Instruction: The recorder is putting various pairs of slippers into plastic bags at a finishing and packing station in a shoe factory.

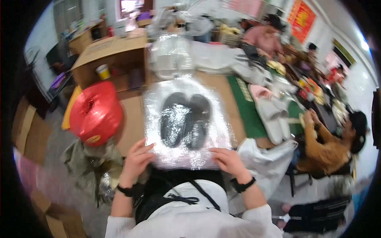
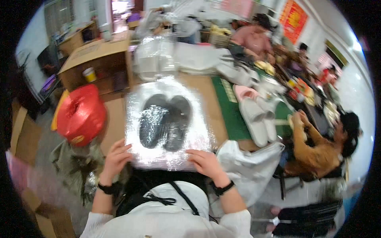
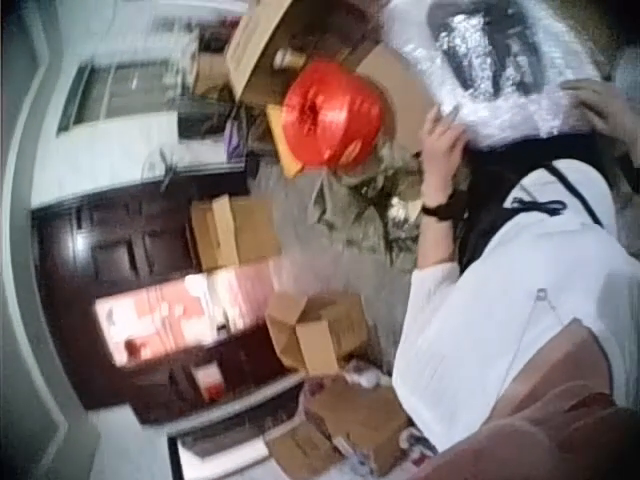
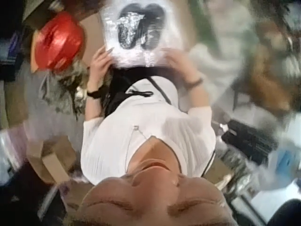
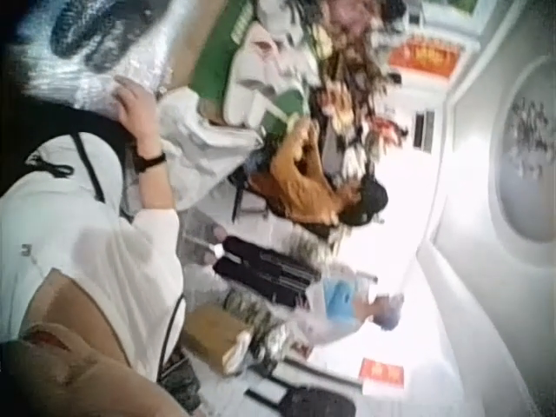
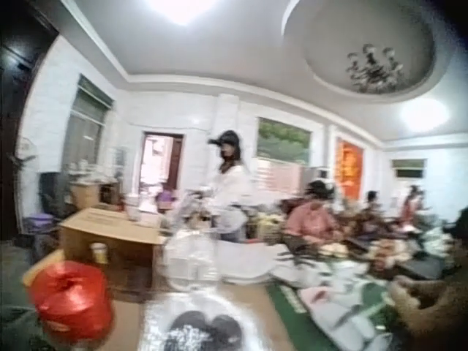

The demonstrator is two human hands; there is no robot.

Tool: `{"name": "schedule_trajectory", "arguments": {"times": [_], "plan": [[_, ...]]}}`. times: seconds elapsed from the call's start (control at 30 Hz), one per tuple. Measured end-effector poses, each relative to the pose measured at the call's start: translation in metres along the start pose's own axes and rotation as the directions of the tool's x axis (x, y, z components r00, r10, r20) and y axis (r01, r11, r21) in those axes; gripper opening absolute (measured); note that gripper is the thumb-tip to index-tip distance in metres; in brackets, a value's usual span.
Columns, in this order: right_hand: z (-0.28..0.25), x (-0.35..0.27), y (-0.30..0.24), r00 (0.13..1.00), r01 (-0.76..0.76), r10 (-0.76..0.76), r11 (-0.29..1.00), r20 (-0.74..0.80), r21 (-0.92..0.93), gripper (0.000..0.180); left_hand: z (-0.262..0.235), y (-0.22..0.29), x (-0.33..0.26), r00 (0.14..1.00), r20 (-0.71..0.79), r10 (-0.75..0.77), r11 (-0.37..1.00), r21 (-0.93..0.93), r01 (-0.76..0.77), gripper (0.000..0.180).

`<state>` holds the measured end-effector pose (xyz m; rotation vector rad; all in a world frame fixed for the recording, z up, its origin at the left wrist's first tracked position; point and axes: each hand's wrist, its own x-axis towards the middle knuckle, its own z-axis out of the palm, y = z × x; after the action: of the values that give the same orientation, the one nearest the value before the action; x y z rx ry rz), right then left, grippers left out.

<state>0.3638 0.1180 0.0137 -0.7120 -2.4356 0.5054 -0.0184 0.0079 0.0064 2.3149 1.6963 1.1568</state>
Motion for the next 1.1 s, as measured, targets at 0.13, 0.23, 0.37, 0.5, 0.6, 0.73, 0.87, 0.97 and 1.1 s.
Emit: {"name": "schedule_trajectory", "arguments": {"times": [0.13,0.23,0.37,0.5,0.6,0.73,0.87,0.97,1.1], "plan": [[0.011,-0.011,0.022,0.959,-0.260,0.277,0.942,-0.058,0.213,0.017,0.002,-0.018,-0.010,0.999,0.032,-0.034,0.996,-0.083,0.037,0.019],[0.007,-0.014,0.027,0.898,-0.396,0.437,0.859,-0.061,0.324,0.012,0.014,-0.010,0.004,0.994,0.016,-0.104,0.981,-0.162,0.105,0.016],[0.011,-0.004,0.029,0.836,-0.443,0.534,0.790,-0.122,0.425,0.012,0.013,-0.008,0.012,0.959,-0.020,-0.283,0.940,-0.204,0.274,0.008],[0.011,0.013,0.031,0.778,-0.413,0.553,0.808,-0.298,0.421,0.016,0.031,-0.009,0.027,0.871,-0.120,-0.477,0.831,-0.385,0.402,0.019],[0.020,0.013,0.053,0.695,-0.483,0.615,0.783,-0.372,0.392,0.021,0.048,-0.005,0.043,0.722,0.077,-0.688,0.632,-0.425,0.648,0.027],[0.028,0.024,0.042,0.610,-0.720,0.709,0.683,-0.353,0.128,0.019,0.068,-0.017,0.039,0.764,0.084,-0.640,0.711,-0.312,0.630,0.035],[0.035,0.040,-0.012,0.789,-0.326,0.092,0.901,-0.608,-0.286,0.045,0.064,-0.014,0.040,0.771,0.023,-0.637,0.738,-0.270,0.618,0.039],[0.059,0.054,-0.037,0.949,0.041,-0.109,0.973,-0.297,-0.226,0.050,0.055,0.005,0.049,0.764,0.028,-0.645,0.739,-0.232,0.632,0.039],[0.091,0.066,-0.037,0.999,-0.043,0.032,0.949,-0.043,-0.313,0.050,0.056,-0.007,0.038,0.718,0.102,-0.688,0.696,-0.188,0.694,0.028]]}}
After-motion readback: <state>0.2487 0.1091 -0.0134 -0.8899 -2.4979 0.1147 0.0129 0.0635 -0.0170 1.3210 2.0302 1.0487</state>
